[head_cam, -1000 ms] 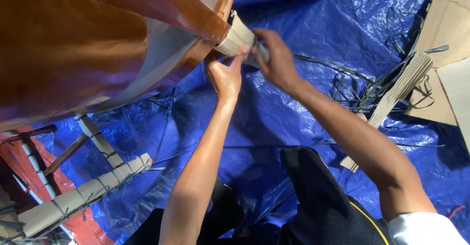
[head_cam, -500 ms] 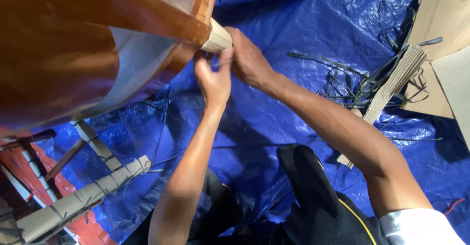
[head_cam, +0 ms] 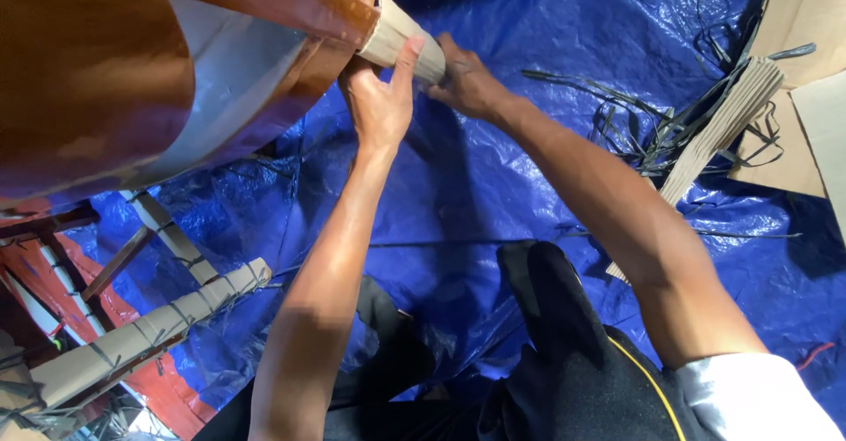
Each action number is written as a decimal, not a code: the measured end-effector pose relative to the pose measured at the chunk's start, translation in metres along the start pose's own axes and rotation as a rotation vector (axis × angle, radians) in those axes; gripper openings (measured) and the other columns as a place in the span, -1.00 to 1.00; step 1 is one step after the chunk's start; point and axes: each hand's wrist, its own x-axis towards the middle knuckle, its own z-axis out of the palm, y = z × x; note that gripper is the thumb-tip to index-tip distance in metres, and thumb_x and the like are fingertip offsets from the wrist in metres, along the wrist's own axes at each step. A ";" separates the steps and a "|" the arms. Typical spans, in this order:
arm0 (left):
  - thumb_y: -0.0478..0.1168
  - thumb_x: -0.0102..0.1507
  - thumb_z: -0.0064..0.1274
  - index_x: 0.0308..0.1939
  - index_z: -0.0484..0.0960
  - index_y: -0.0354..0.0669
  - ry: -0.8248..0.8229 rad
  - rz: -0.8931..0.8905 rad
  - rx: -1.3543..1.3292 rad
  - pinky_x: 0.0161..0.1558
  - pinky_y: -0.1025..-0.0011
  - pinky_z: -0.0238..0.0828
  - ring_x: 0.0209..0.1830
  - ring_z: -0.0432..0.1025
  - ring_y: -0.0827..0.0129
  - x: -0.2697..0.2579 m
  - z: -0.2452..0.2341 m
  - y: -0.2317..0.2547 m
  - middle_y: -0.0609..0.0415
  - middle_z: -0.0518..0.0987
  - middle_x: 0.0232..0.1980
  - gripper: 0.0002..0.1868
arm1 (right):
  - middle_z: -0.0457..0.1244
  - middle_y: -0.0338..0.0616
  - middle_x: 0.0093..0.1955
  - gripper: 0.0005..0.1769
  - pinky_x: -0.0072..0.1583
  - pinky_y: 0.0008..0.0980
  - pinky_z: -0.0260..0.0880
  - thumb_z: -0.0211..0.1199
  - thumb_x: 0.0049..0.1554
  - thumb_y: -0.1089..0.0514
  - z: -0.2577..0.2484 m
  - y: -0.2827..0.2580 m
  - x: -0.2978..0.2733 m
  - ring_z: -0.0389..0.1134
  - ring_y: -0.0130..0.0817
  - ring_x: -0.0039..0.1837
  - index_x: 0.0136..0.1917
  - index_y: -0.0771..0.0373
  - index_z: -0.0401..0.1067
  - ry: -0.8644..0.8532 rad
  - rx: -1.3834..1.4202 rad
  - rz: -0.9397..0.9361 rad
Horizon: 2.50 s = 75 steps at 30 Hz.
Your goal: Wrapping table legs with protective cardboard and securing them with plastic straps.
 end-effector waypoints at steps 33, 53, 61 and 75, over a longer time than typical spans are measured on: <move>-0.07 0.32 0.38 0.20 0.55 -0.42 -0.037 0.134 0.018 0.17 0.25 0.52 0.06 0.62 0.13 0.003 -0.004 -0.007 -0.18 0.68 0.07 -0.44 | 0.30 0.13 0.06 -0.86 0.08 -0.19 0.40 0.23 0.34 0.29 -0.071 0.003 -0.259 0.38 -0.09 0.08 0.15 0.36 0.39 0.822 -0.386 0.392; -0.11 0.32 0.38 0.27 0.51 -0.36 -0.045 0.131 0.009 0.21 0.26 0.51 0.13 0.60 0.13 0.003 -0.005 -0.004 -0.18 0.65 0.15 -0.42 | 0.40 -0.02 -0.05 -0.85 0.08 -0.35 0.47 0.35 0.29 0.26 -0.068 -0.066 -0.189 0.46 -0.33 0.00 0.06 0.37 0.45 0.634 -0.097 0.143; -0.08 0.30 0.37 0.25 0.51 -0.38 -0.038 0.106 -0.032 0.20 0.26 0.50 0.10 0.60 0.14 0.004 -0.003 -0.004 -0.18 0.65 0.12 -0.41 | 0.37 0.16 -0.05 -0.75 -0.05 -0.18 0.43 0.36 0.19 0.20 -0.062 -0.027 -0.210 0.44 -0.01 -0.04 0.06 0.40 0.47 0.483 -0.368 0.310; -0.08 0.31 0.37 0.21 0.55 -0.39 -0.031 0.115 0.008 0.16 0.27 0.51 0.05 0.62 0.14 0.004 -0.001 -0.010 -0.17 0.69 0.07 -0.45 | 0.31 0.12 -0.01 -0.81 0.09 0.03 0.33 0.37 0.09 0.24 -0.062 0.038 -0.157 0.31 0.16 0.10 -0.03 0.32 0.48 0.342 -0.720 0.213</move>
